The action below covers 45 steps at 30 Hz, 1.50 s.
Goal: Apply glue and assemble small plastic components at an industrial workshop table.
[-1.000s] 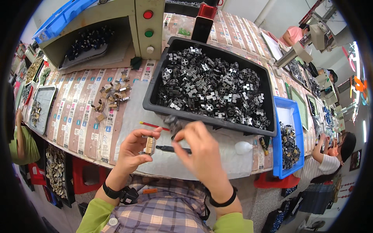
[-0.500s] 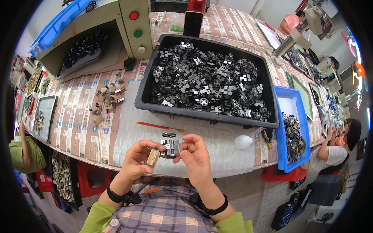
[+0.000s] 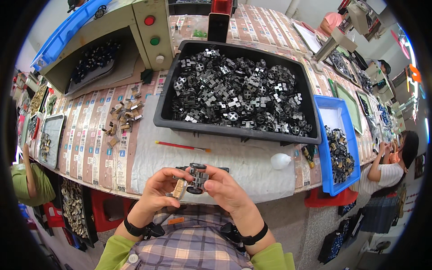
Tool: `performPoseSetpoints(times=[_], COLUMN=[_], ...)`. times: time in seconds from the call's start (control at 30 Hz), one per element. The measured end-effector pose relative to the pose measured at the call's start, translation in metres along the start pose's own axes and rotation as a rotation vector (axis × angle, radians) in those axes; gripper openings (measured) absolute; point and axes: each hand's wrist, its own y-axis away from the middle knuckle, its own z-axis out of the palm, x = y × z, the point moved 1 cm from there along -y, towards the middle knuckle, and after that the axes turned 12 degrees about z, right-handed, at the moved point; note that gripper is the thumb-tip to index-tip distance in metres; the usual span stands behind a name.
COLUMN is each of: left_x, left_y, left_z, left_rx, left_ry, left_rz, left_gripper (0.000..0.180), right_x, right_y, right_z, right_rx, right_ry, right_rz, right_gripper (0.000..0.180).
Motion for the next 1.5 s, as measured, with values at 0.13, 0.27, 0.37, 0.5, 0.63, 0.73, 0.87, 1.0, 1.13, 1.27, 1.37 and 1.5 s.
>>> performPoseSetpoints(times=[0.13,0.27,0.37,0.5,0.63,0.73,0.87,1.0,1.13,1.27,1.37,1.5], left_x=[0.003,0.007,0.009,0.009,0.011,0.009,0.007,0.003,-0.003,-0.005,-0.003,0.000], left_y=[-0.001,-0.005,-0.007,-0.008,-0.008,-0.006,-0.005,-0.005,-0.002,-0.003,-0.005,-0.008], left_z=[-0.001,0.000,0.003,0.006,0.007,0.006,0.003,0.003,0.002,0.002,0.001,0.008], left_rx=[0.044,0.008,-0.017,-0.045,-0.066,-0.048,-0.038,-0.054,0.008,0.038,0.056,0.125], left_ry=[-0.311,-0.684,-0.771,-0.905,-0.975,-0.982,-0.842,-0.839,-0.747,-0.614,-0.588,-0.543], left_rz=[0.047,0.165,0.240,0.325,0.335,0.340,0.199,0.195,0.122,0.106,0.065,-0.013], left_gripper=[0.058,0.056,0.057,0.062,0.068,0.071,0.071,0.075,0.076,0.060,0.050,0.044], right_x=[-0.007,-0.007,-0.006,-0.002,0.000,0.000,0.002,0.007,0.010,0.009,0.010,0.015], right_y=[0.005,0.011,0.010,0.007,0.006,0.006,0.007,0.004,0.000,0.000,-0.002,-0.004], right_z=[0.000,0.011,0.015,0.017,0.014,0.011,0.009,0.011,0.007,0.005,0.008,0.008], right_rx=[0.100,0.264,0.267,0.318,0.321,0.290,0.282,0.290,0.284,0.305,0.335,0.424], right_ry=[0.224,0.405,0.439,0.517,0.548,0.553,0.466,0.315,0.270,0.286,0.364,0.618], right_rz=[-0.086,-0.170,-0.182,-0.219,-0.208,-0.162,-0.068,-0.076,-0.071,-0.085,-0.124,-0.273], right_gripper=[0.051,0.049,0.047,0.045,0.046,0.046,0.043,0.042,0.042,0.041,0.043,0.046])
